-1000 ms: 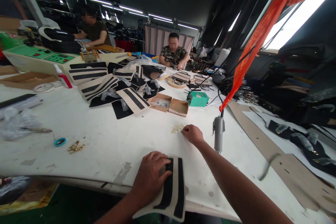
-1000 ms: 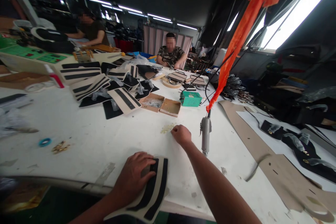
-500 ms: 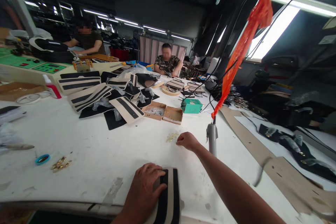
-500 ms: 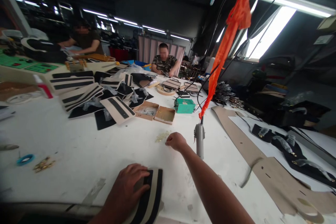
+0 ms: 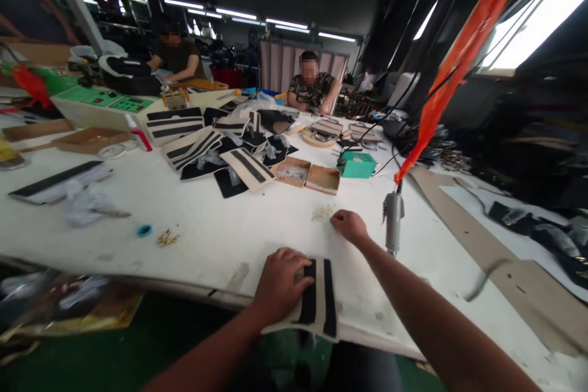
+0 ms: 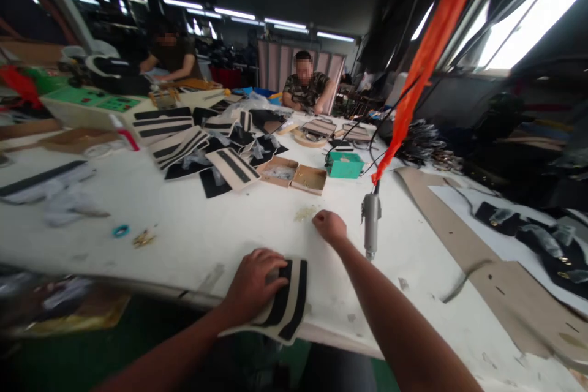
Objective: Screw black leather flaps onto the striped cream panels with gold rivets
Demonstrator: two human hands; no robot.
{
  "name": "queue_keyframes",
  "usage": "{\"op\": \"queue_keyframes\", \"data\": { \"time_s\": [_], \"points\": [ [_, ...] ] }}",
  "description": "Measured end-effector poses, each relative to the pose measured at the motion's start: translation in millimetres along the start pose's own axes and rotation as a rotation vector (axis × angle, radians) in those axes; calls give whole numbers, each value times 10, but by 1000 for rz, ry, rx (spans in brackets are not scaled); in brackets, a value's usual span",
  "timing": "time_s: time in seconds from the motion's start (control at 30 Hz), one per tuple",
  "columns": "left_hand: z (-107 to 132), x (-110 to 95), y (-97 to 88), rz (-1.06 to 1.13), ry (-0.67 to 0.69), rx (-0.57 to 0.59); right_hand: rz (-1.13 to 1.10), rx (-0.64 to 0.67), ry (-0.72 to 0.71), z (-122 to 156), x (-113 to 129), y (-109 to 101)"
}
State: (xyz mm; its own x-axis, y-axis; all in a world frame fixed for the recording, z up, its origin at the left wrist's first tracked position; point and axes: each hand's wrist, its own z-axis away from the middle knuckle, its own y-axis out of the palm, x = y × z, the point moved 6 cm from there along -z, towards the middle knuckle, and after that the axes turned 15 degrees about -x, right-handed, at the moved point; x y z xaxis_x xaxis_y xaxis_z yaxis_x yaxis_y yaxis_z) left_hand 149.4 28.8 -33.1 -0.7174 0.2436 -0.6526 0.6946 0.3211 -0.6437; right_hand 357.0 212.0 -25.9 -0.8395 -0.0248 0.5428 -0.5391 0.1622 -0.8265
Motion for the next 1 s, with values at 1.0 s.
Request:
{"op": "queue_keyframes", "data": {
  "time_s": [1.0],
  "points": [
    [22, -39, 70, -15, 23, 64, -170, 389, -77, 1358, 300, 89]
  ]
}}
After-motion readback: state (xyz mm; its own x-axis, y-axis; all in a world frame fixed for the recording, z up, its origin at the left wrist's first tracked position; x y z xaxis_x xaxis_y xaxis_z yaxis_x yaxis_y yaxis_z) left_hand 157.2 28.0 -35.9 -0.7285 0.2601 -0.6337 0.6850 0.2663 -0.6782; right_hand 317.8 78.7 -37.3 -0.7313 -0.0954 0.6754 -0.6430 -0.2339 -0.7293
